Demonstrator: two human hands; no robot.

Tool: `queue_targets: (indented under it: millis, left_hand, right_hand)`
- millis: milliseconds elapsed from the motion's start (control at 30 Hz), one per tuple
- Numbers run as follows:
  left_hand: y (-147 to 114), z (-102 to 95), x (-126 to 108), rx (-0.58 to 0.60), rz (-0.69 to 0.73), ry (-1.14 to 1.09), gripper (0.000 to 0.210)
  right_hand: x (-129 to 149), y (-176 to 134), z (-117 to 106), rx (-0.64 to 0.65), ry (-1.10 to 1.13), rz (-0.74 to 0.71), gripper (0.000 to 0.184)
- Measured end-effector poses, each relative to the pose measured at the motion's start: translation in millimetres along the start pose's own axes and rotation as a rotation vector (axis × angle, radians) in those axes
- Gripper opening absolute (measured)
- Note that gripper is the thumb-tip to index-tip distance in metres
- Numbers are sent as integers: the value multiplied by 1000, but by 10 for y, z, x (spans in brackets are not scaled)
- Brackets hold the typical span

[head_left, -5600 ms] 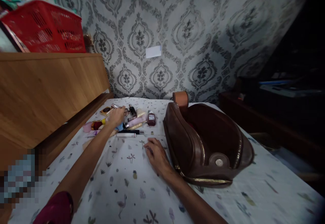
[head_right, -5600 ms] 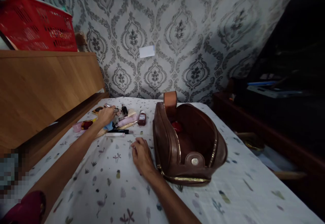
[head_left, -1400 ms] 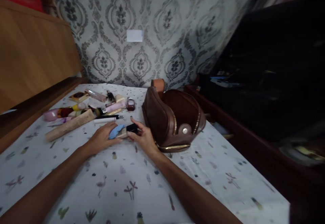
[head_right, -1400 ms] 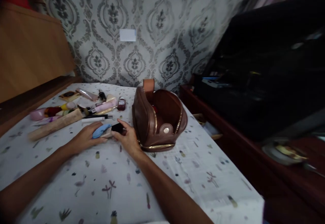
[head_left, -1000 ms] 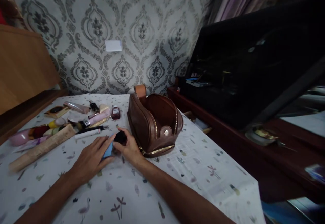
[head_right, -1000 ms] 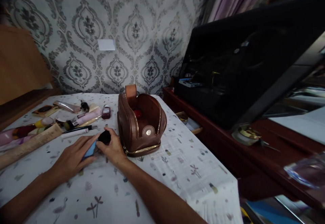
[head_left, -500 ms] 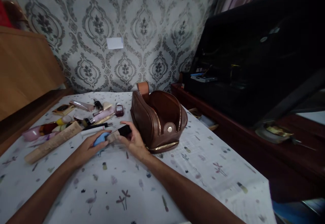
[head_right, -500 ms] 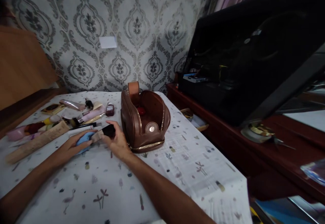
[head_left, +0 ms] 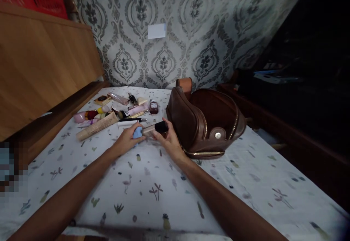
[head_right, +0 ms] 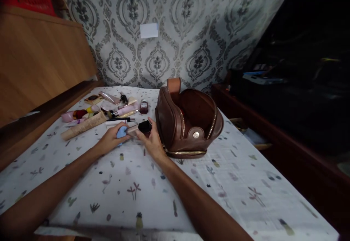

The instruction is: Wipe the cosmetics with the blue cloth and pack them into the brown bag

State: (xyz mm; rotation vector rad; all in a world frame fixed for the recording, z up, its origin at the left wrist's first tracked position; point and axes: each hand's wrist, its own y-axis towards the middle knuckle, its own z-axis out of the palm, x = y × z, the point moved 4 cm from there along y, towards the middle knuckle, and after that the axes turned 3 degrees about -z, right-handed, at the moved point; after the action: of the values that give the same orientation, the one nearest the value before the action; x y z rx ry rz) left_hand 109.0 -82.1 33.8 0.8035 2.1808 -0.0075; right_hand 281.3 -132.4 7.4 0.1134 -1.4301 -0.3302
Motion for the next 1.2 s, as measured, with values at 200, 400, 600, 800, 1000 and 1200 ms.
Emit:
queue_targets:
  millis: [200, 400, 600, 800, 1000, 1200]
  left_hand:
    - [-76, 38, -60, -32, 168, 378, 25]
    - [-114, 86, -169, -145, 316, 502, 41]
    - [-135, 215, -296, -127, 469, 463, 53]
    - [-104, 212, -172, -23, 376, 467, 55]
    - [-99, 143, -116, 60, 311, 549, 48]
    - [-82, 84, -74, 85, 285, 604, 50]
  right_hand:
    - [-91, 8, -59, -104, -6, 74, 72]
    - [-26, 13, -54, -50, -93, -1, 59]
    - [18, 20, 20, 94, -112, -50, 53]
    - [38, -3, 25, 89, -125, -40, 59]
    - [55, 12, -2, 55, -199, -65, 62]
    - [9, 35, -29, 41, -200, -52, 58]
